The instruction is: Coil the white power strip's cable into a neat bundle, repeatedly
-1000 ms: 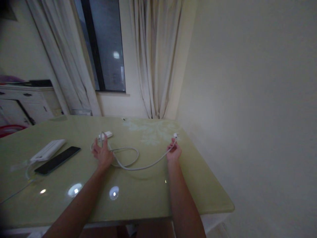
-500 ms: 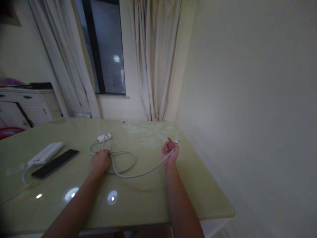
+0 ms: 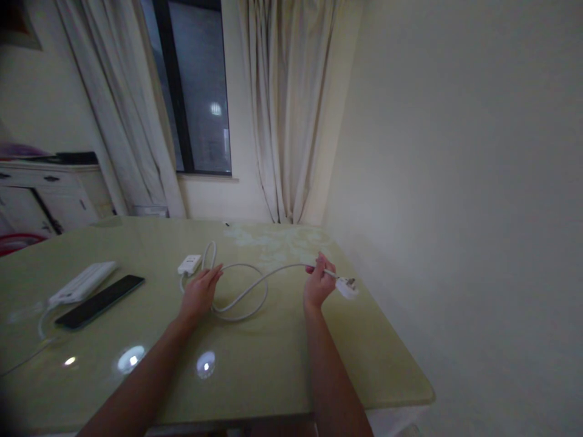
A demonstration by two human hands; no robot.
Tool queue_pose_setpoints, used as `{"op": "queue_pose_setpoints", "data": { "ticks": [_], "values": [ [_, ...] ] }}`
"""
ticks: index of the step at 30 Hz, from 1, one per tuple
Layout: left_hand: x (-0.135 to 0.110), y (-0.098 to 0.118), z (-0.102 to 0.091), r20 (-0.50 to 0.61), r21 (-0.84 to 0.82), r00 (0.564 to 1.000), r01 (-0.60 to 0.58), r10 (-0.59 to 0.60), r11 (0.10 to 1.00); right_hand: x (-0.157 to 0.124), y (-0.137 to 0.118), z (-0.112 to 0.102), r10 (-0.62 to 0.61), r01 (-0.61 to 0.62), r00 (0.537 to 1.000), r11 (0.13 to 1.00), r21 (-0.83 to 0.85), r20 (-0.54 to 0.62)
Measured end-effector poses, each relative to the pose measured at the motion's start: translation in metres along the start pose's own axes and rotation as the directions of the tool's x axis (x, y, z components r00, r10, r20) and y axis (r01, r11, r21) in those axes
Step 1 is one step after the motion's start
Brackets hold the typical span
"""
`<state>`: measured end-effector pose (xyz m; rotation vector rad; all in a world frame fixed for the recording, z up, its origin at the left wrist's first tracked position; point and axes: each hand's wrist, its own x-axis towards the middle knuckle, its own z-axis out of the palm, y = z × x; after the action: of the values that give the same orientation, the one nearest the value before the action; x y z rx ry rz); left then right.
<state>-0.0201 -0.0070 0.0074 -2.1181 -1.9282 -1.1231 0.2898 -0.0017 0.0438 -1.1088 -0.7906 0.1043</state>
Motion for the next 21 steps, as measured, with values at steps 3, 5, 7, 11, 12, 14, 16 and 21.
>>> {"op": "queue_pose_setpoints", "data": {
  "ticks": [3,5,7,11,12,14,16,21],
  "values": [
    [-0.003,0.006,0.004,-0.074,-0.091,0.997,-0.044,0.037,0.995,-0.020,0.001,0.009,-0.224,0.233,0.945,0.972,-0.009,0.237],
    [-0.004,0.008,0.007,-0.115,-0.149,0.992,-0.069,0.052,0.986,-0.038,0.000,0.016,-0.335,0.366,0.848,0.931,0.004,0.411],
    [-0.004,0.009,0.009,-0.157,-0.208,0.985,-0.102,0.070,0.973,-0.056,0.000,0.023,-0.377,0.447,0.702,0.894,0.038,0.604],
    [-0.004,0.010,0.010,-0.197,-0.274,0.977,-0.139,0.086,0.952,-0.080,0.001,0.032,-0.265,0.508,0.425,0.861,0.015,0.866],
    [-0.005,0.011,0.009,-0.183,-0.274,0.979,-0.142,0.093,0.951,-0.082,0.001,0.033,-0.229,0.506,0.392,0.862,-0.001,0.891],
    [-0.006,0.012,0.008,-0.159,-0.279,0.982,-0.140,0.098,0.950,-0.084,0.000,0.032,-0.191,0.469,0.328,0.883,0.016,0.925],
    [-0.007,0.015,0.007,-0.159,-0.305,0.984,-0.127,0.081,0.944,-0.084,-0.002,0.030,-0.180,0.397,0.253,0.915,0.068,0.951],
    [-0.009,0.026,0.007,-0.262,-0.375,0.964,-0.144,0.044,0.916,-0.085,-0.011,0.026,-0.127,0.328,0.053,0.939,0.103,0.990]
  ]
}}
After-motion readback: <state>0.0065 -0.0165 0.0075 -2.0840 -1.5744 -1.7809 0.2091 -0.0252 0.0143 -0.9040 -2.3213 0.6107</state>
